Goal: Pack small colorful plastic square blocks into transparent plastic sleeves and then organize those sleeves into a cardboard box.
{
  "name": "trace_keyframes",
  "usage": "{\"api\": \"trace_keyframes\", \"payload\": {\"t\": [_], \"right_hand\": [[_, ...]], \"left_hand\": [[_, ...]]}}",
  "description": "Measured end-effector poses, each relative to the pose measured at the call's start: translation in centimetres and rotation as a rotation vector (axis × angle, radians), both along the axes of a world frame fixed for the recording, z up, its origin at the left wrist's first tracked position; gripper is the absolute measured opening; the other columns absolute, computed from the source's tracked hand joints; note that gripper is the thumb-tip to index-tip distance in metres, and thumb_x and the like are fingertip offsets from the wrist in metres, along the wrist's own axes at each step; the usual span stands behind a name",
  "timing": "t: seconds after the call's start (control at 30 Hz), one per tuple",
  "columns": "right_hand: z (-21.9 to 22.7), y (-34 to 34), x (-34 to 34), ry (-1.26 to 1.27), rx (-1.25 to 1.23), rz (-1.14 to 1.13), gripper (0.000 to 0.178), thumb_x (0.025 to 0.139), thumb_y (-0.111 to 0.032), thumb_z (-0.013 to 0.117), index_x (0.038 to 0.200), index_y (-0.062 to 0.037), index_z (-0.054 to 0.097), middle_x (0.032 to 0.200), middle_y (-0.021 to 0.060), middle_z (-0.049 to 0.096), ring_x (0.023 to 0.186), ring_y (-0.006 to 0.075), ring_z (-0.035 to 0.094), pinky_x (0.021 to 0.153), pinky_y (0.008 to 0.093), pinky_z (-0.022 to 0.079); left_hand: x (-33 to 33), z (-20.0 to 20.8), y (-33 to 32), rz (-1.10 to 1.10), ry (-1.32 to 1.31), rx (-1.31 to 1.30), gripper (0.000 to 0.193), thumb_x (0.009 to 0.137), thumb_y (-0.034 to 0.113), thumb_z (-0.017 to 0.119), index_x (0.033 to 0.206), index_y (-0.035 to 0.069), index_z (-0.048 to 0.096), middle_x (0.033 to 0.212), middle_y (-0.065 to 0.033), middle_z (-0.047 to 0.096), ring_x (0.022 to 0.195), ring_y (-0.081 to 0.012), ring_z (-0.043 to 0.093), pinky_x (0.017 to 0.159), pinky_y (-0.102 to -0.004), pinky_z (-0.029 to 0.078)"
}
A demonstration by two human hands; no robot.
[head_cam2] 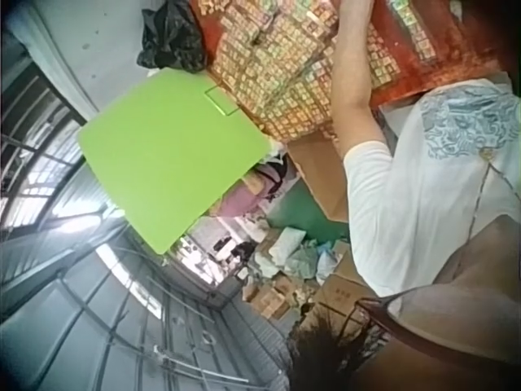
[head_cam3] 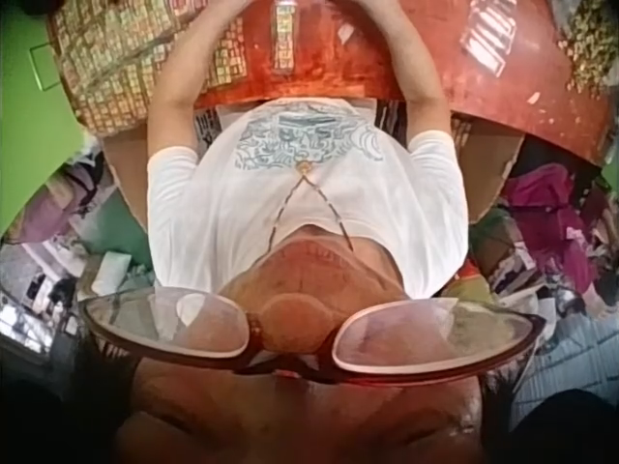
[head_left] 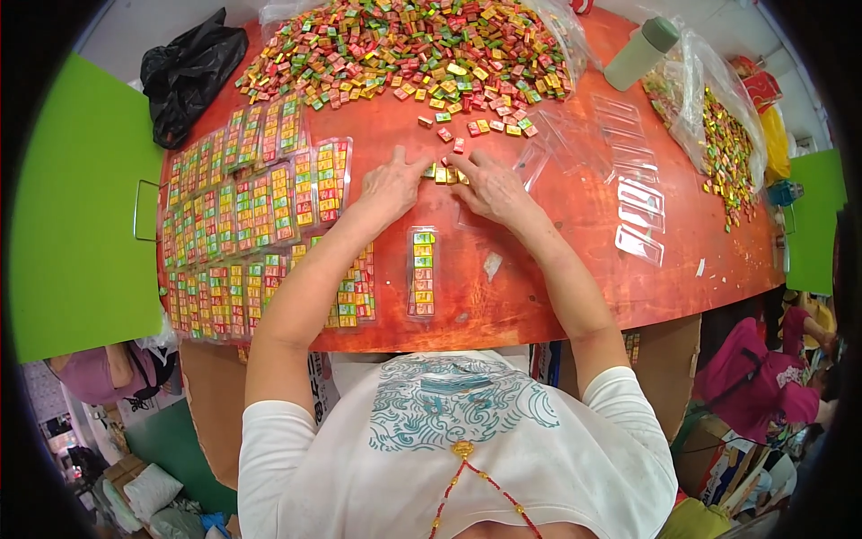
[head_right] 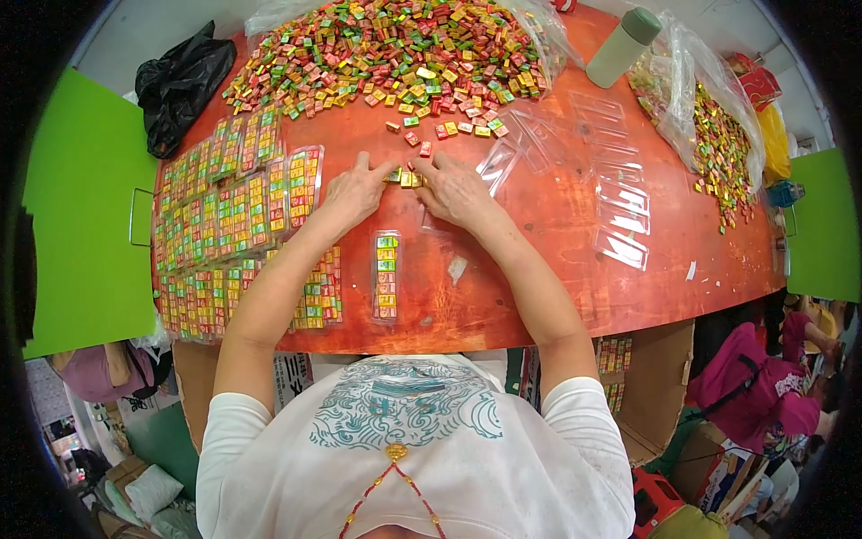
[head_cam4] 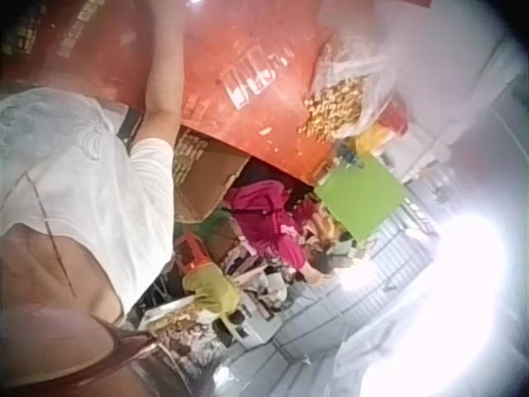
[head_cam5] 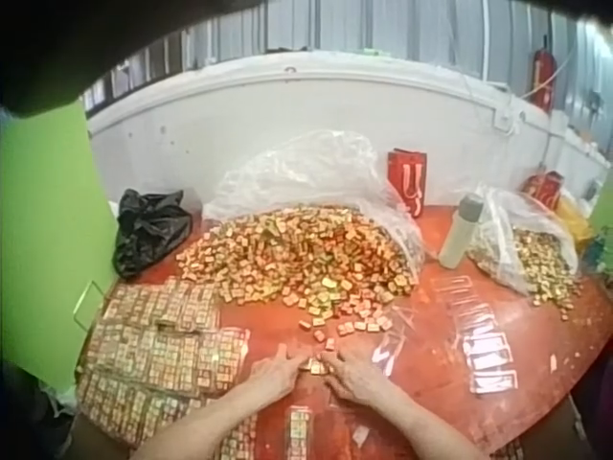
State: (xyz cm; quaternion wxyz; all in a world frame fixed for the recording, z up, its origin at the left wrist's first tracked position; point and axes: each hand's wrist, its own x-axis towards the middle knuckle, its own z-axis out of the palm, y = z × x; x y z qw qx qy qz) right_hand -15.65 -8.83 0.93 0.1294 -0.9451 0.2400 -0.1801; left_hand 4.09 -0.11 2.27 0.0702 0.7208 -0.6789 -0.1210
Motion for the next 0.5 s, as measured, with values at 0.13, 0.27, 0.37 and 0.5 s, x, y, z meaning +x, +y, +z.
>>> {"api": "trace_keyframes", "payload": {"t": [0.13,0.27,0.37,0.5], "right_hand": [[2.1,2.3,-2.5,-0.006,0.055,-0.065,0.044,0.087,-0.025,0.067,0.126,-0.0089,0.053,0.096,0.0148,0.056,0.089,0.0339,0.059,0.077,0.0450,0.047],[1.8,4.9,-5.4,0.095,0.014,-0.048,0.041,0.085,-0.025,0.068,0.121,-0.0098,0.057,0.100,0.0121,0.055,0.097,0.0305,0.056,0.082,0.0416,0.044],[0.4,5.8,-5.2,0.066,-0.079,-0.063,0.032,0.085,-0.022,0.067,0.114,-0.0108,0.059,0.100,0.0104,0.055,0.095,0.0283,0.056,0.082,0.0400,0.043],[-0.3,5.2,-3.9,-0.048,-0.128,-0.070,0.025,0.085,-0.019,0.067,0.108,-0.0110,0.061,0.096,0.0091,0.055,0.092,0.0268,0.055,0.078,0.0392,0.042]], "left_hand": [[0.4,-0.7,0.2,-0.015,0.005,-0.038,0.043,0.090,0.012,0.051,0.131,0.026,0.050,0.111,-0.0223,0.050,0.084,-0.0439,0.066,0.067,-0.0548,0.055],[-0.1,0.6,0.2,-0.014,0.036,0.023,0.041,0.090,0.013,0.052,0.130,0.023,0.050,0.114,-0.0226,0.049,0.088,-0.0452,0.065,0.070,-0.0555,0.055],[0.2,0.7,0.4,-0.008,0.058,0.038,0.041,0.090,0.014,0.054,0.129,0.022,0.050,0.115,-0.0230,0.049,0.092,-0.0459,0.064,0.073,-0.0556,0.055],[0.6,0.2,0.6,-0.011,0.079,0.000,0.038,0.089,0.016,0.057,0.126,0.020,0.051,0.115,-0.0232,0.049,0.095,-0.0458,0.064,0.077,-0.0552,0.054]]}}
